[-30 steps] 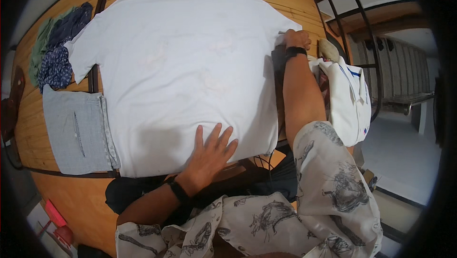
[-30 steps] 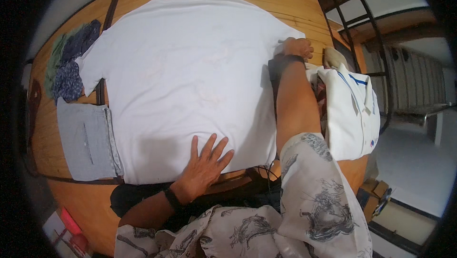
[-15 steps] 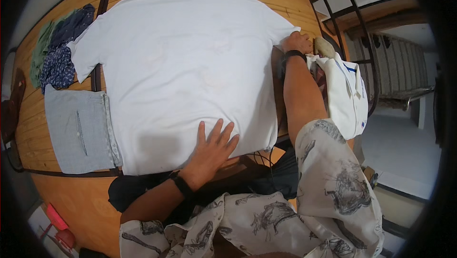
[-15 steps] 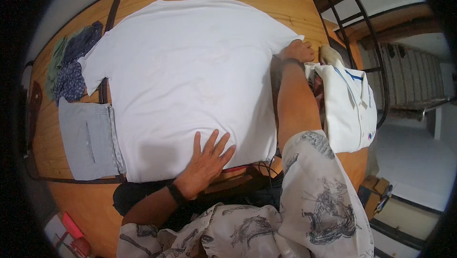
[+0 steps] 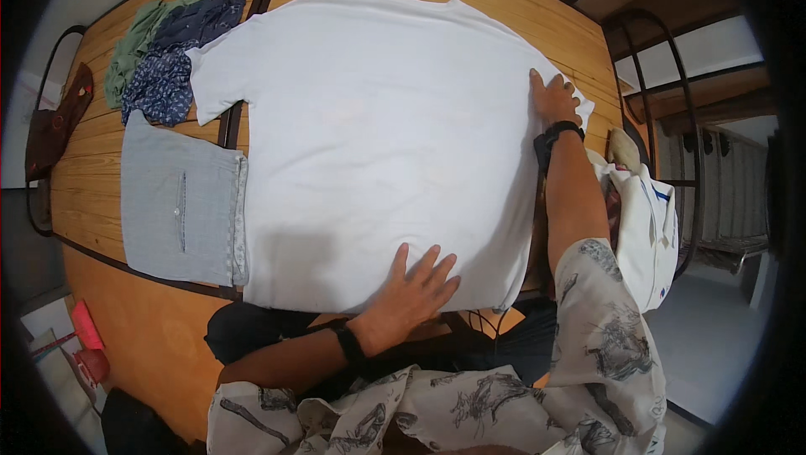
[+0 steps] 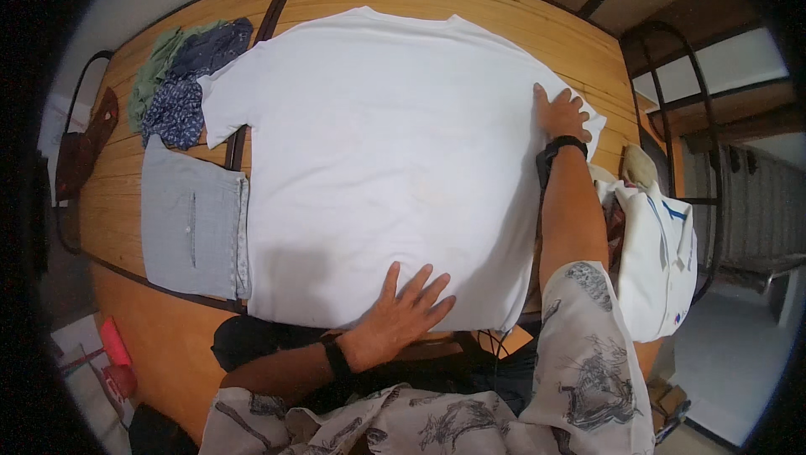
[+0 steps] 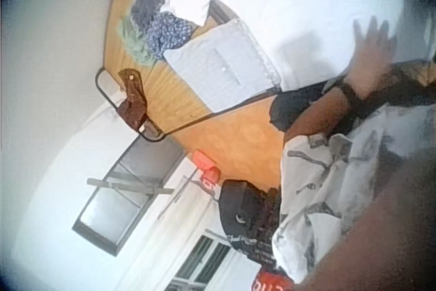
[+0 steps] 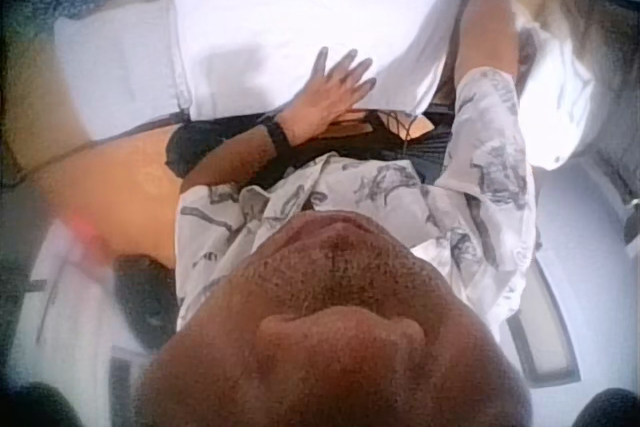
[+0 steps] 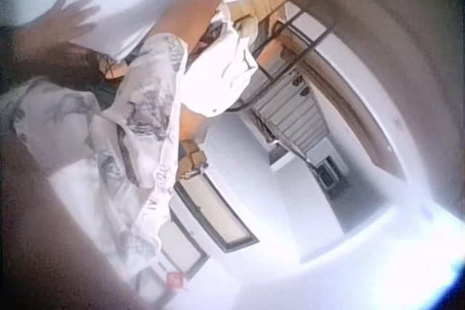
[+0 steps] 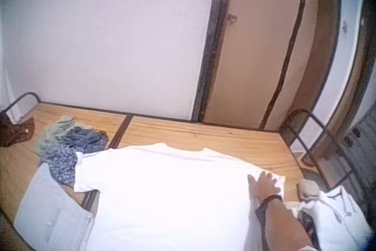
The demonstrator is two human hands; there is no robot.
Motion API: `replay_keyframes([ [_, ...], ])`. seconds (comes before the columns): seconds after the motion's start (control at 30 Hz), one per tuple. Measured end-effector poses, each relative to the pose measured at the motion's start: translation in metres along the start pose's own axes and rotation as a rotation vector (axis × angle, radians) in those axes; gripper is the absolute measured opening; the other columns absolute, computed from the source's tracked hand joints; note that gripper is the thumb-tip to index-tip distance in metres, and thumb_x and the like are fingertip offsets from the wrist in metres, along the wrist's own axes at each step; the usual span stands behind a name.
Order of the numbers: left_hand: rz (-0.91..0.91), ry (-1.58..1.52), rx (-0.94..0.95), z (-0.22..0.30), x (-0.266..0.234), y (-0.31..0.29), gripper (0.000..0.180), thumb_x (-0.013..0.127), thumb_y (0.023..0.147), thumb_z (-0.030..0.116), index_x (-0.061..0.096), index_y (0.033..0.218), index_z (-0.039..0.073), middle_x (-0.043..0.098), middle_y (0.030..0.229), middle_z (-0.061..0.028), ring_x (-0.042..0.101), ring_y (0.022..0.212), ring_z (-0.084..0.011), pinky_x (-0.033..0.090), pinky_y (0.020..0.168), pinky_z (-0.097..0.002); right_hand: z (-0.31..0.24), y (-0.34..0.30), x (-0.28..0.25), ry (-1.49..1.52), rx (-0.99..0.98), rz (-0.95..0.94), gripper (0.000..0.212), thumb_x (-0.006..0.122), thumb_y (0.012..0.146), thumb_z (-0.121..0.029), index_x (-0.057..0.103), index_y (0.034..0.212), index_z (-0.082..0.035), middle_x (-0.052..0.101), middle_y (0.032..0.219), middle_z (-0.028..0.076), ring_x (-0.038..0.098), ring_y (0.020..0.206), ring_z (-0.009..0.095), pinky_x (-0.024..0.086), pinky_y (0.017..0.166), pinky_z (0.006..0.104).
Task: Folding a white t-shirt and grey shorts on a wooden table.
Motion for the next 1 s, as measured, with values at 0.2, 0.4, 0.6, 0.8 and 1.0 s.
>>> replay_keyframes([
  [0.2,0.007,0.054,0.001,0.000,0.005,0.000,0.075,0.071,0.084,0.019,0.040,0.152,0.014,0.028,0.161,-0.0174,0.024,0.148,-0.0394,0.022,0.112,-0.0713,-0.005,0.007,0.002,-0.027,-0.017,-0.079,0.089,0.041,0.091,-0.075,0.036,0.154,-0.013,0.027,0.162,0.018,0.028,0.147,0.043,0.024,0.111,0.0707],
  [0.4,0.055,0.011,-0.029,-0.014,0.014,-0.001,0.081,0.075,0.082,0.030,0.038,0.153,0.015,0.028,0.161,-0.0164,0.023,0.149,-0.0383,0.020,0.115,-0.0692,-0.045,0.001,-0.006,0.190,-0.204,0.127,0.085,0.053,0.089,-0.068,0.045,0.147,-0.006,0.035,0.156,0.023,0.033,0.142,0.046,0.031,0.108,0.0700],
  [0.6,0.148,0.025,-0.052,-0.024,0.021,-0.017,0.088,0.074,0.083,0.050,0.038,0.152,0.010,0.026,0.160,-0.0188,0.020,0.150,-0.0391,0.017,0.117,-0.0676,-0.069,-0.106,-0.007,0.239,-0.584,0.078,0.082,0.061,0.089,-0.061,0.048,0.145,-0.003,0.043,0.148,0.028,0.043,0.134,0.049,0.039,0.109,0.0566],
  [0.8,0.358,0.116,-0.260,-0.085,0.013,-0.030,0.087,0.075,0.080,0.051,0.043,0.149,0.009,0.027,0.160,-0.0203,0.023,0.148,-0.0437,0.021,0.113,-0.0706,-0.028,-0.216,0.004,0.186,-1.048,0.110,0.062,0.073,0.087,-0.033,0.055,0.132,0.006,0.056,0.130,0.033,0.057,0.117,0.047,0.046,0.102,0.0493],
  [1.0,0.253,0.117,-0.771,-0.162,0.014,-0.053,0.096,0.074,0.078,0.057,0.035,0.155,0.014,0.022,0.164,-0.0175,0.018,0.149,-0.0468,0.021,0.106,-0.0796,0.054,-0.272,0.047,0.009,-0.982,-0.144,0.063,0.072,0.087,-0.037,0.053,0.134,0.001,0.052,0.135,0.031,0.052,0.120,0.050,0.046,0.100,0.0535],
])
Point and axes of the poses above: each hand's wrist, its own y-axis towards the middle knuckle, its own x-axis out of the palm, z = x × y, the point moved 4 cm from there along y, towards the middle knuckle
